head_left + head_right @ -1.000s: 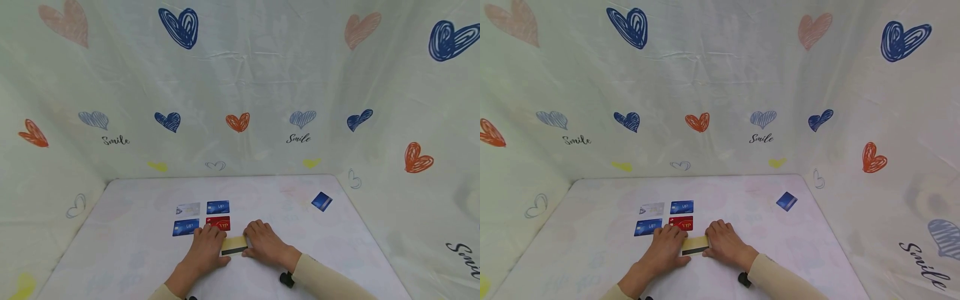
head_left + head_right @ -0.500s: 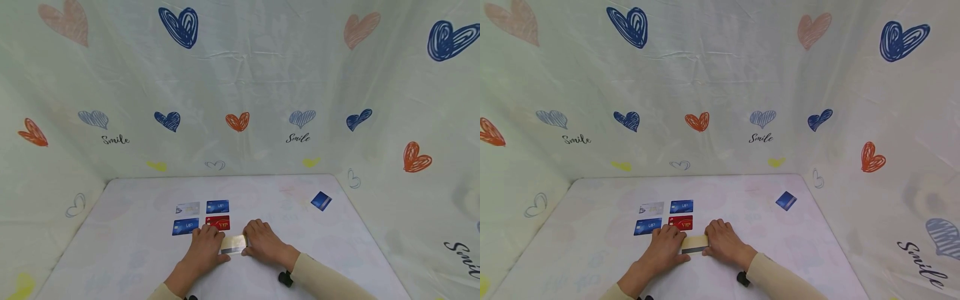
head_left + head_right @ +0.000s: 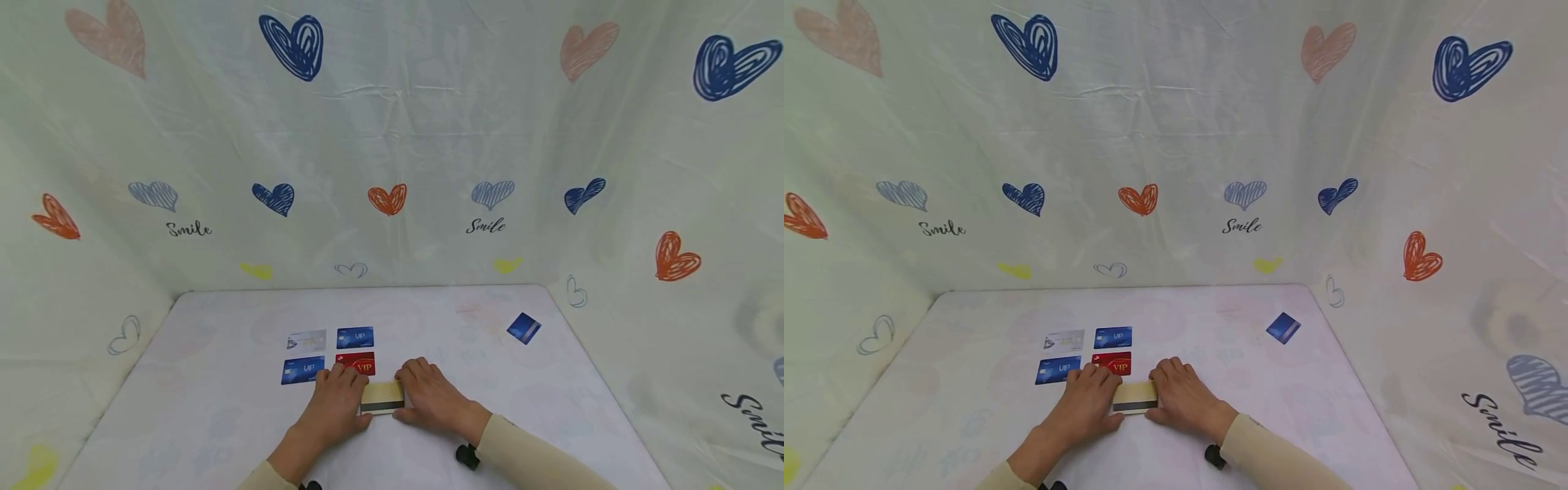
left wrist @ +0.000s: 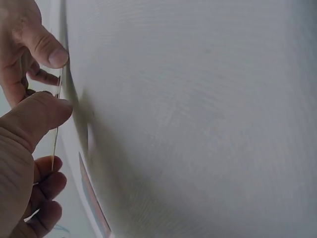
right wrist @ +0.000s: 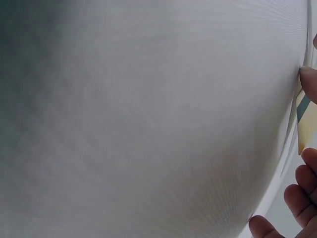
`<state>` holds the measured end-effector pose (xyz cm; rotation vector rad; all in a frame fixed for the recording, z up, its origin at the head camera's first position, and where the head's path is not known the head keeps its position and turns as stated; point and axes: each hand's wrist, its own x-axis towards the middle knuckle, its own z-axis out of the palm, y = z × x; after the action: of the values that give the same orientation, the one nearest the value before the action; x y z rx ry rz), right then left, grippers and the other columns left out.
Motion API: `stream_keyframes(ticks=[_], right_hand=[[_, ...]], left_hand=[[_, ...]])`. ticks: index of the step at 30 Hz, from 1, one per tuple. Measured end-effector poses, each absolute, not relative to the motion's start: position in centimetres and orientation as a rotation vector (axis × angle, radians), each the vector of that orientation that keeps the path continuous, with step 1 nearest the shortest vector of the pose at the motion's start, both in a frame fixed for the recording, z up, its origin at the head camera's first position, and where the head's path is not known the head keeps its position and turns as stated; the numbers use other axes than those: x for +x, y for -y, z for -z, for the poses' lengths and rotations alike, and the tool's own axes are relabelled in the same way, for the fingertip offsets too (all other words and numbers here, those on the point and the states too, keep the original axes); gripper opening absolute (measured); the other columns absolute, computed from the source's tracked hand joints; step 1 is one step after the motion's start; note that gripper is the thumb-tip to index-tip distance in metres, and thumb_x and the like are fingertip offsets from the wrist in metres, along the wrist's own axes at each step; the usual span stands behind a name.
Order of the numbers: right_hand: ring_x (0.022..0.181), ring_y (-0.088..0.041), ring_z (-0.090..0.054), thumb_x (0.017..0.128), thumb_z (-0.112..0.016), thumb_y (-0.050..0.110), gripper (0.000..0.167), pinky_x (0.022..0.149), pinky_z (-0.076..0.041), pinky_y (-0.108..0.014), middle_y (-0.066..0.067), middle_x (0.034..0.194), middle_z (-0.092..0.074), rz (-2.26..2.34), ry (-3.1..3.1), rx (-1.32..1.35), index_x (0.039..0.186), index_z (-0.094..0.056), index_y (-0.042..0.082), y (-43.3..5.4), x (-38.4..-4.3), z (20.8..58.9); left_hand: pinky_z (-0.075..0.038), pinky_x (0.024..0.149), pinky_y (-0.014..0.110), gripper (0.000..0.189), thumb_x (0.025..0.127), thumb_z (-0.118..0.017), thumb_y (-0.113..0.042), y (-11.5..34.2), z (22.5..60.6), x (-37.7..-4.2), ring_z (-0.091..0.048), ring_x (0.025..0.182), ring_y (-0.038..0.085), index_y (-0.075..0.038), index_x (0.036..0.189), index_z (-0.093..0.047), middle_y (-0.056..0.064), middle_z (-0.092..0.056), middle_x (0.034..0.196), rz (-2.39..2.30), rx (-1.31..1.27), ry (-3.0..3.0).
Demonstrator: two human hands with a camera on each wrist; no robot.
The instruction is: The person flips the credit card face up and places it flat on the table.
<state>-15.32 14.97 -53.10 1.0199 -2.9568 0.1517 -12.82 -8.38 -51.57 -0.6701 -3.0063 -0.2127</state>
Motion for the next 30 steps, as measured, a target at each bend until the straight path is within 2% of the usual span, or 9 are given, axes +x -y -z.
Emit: stream_keyframes(ticks=[12, 20, 30], right_hand=[[0.113, -0.016, -0.051, 0.091, -0.078, 0.054, 0.055, 0.093, -0.050, -0.033, 0.002, 0.122, -0.060, -0.185, 2.850, 1.043, 0.127, -0.063, 0.014, -15.2, -15.5, 53.1], [0.113, -0.016, -0.054, 0.091, -0.078, 0.050, 0.053, 0.091, -0.051, -0.034, 0.001, 0.121, -0.060, -0.203, 2.729, 1.071, 0.125, -0.063, 0.012, -15.3, -15.8, 53.4], [0.117, -0.016, -0.053, 0.091, -0.082, 0.042, 0.052, 0.102, -0.052, -0.036, -0.001, 0.125, -0.059, -0.404, 2.676, 1.124, 0.128, -0.062, 0.010, -15.1, -15.3, 53.2]], left_hand=[[-0.043, 0.096, 0.049, 0.062, 0.079, -0.090, -0.049, 8.6, 50.2, -12.9, -0.053, 0.116, 0.025, -0.016, 0.128, -0.070, 0.002, -0.068, 0.121, 0.291, -0.689, 2.924], [-0.041, 0.093, 0.047, 0.059, 0.081, -0.088, -0.045, 8.1, 49.2, -13.0, -0.053, 0.119, 0.025, -0.015, 0.127, -0.067, 0.001, -0.066, 0.126, 0.354, -0.747, 2.844], [-0.044, 0.108, 0.052, 0.062, 0.084, -0.084, -0.042, 8.1, 49.2, -13.0, -0.051, 0.126, 0.025, -0.014, 0.132, -0.058, 0.003, -0.061, 0.133, 0.524, -0.811, 2.865]])
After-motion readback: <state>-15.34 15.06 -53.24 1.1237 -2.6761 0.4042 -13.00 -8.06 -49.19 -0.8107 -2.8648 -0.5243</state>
